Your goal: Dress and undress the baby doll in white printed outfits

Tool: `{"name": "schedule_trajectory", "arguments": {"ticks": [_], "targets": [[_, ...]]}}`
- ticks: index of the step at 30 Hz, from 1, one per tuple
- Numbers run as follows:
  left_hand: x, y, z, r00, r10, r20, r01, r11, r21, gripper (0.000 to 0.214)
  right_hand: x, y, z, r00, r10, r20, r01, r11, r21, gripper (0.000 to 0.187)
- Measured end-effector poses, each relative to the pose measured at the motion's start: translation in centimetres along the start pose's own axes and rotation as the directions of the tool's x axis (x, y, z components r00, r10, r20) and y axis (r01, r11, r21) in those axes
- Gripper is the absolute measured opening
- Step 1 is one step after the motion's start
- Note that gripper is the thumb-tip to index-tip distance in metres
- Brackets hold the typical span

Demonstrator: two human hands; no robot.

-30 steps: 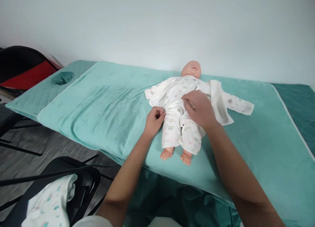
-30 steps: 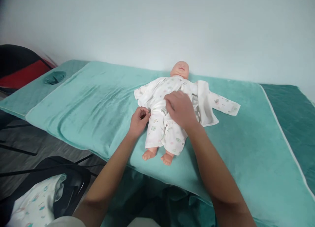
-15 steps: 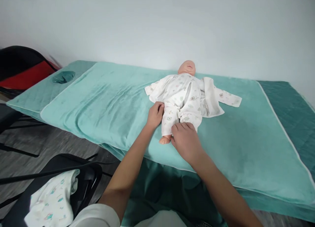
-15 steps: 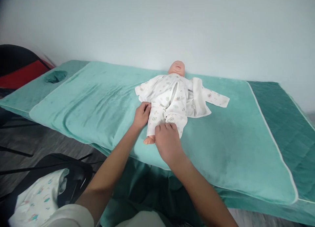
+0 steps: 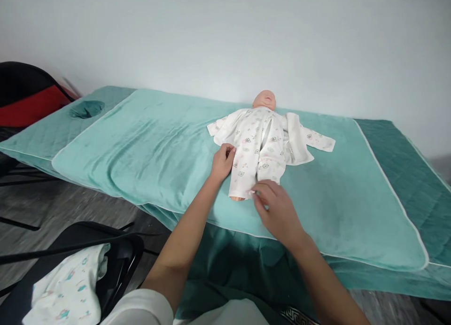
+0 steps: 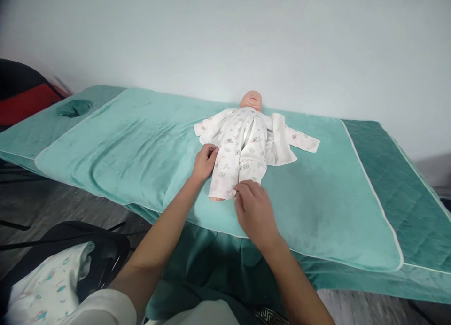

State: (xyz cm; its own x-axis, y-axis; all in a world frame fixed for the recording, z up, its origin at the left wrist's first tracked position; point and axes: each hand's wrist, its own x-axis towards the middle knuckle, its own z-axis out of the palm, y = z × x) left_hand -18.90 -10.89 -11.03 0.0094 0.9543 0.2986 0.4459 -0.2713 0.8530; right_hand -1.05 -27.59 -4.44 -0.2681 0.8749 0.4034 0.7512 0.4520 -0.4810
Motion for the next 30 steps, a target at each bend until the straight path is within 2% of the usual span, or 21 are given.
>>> {"name": "schedule_trajectory", "arguments": {"ticks": [3, 6, 9, 12, 16, 18, 20, 22, 25, 27, 30], "targets": [[0.0, 0.1, 0.0, 1.0, -0.022, 0.015, 0.023, 1.0, -0.005, 0.009, -1.9, 2.6, 0.2, 0.979, 0.149, -0.14, -0.16, 0.985, -0.072, 0.02], [0.1, 0.1, 0.0, 1.0, -0.019, 0.003, 0.019, 1.0, 0.013, 0.008, -3.1, 4.7, 1.6, 0.958, 0.245, -0.148, -0.264, 0.956, -0.126, 0.028], [0.2, 0.1, 0.0, 1.0, -0.018, -0.007, 0.018, 1.0, 0.015, 0.007, -3.0, 5.7, 3.1, 0.958, 0.241, -0.158, -0.257, 0.962, -0.094, 0.019], [0.2, -0.1, 0.0, 1.0, -0.019, -0.011, 0.019, 1.0, 0.007, 0.007, -2.2, 5.4, 2.8, 0.959, 0.202, -0.198, -0.202, 0.979, 0.019, 0.012], [0.2, -0.3, 0.1, 1.0, -0.023, -0.014, 0.023, 1.0, -0.011, 0.007, -2.1, 3.2, 0.1, 0.99, 0.06, -0.124, -0.032, 0.976, 0.217, 0.014], [0.3, -0.4, 0.1, 0.999, -0.029, -0.019, 0.029, 0.999, -0.017, 0.008, -2.4, 2.2, -1.3, 0.997, -0.008, -0.083, 0.025, 0.977, 0.211, 0.016], [0.3, -0.4, 0.0, 0.999, -0.033, -0.018, 0.033, 0.999, -0.027, 0.009, -2.6, 1.6, -2.1, 1.0, -0.026, -0.009, 0.026, 0.993, 0.116, 0.015], [0.2, -0.3, -0.1, 0.999, -0.037, -0.009, 0.037, 0.999, -0.04, 0.009, -2.8, 1.6, -2.5, 0.993, -0.004, 0.12, 0.001, 1.0, 0.023, 0.008], [0.1, -0.1, -0.2, 0.999, -0.048, 0.005, 0.049, 0.998, -0.042, 0.01, -2.7, 2.3, -2.8, 0.966, 0.049, 0.253, -0.058, 0.998, 0.029, 0.014], [0.1, 0.0, -0.1, 0.999, -0.051, 0.009, 0.051, 0.998, -0.03, 0.01, -2.2, 3.0, -3.0, 0.967, 0.086, 0.242, -0.112, 0.989, 0.093, 0.023], [0.2, 0.0, 0.0, 0.999, -0.037, -0.017, 0.036, 0.999, -0.022, 0.012, -0.4, 4.6, -3.2, 0.98, 0.153, 0.13, -0.177, 0.964, 0.197, 0.026]]}}
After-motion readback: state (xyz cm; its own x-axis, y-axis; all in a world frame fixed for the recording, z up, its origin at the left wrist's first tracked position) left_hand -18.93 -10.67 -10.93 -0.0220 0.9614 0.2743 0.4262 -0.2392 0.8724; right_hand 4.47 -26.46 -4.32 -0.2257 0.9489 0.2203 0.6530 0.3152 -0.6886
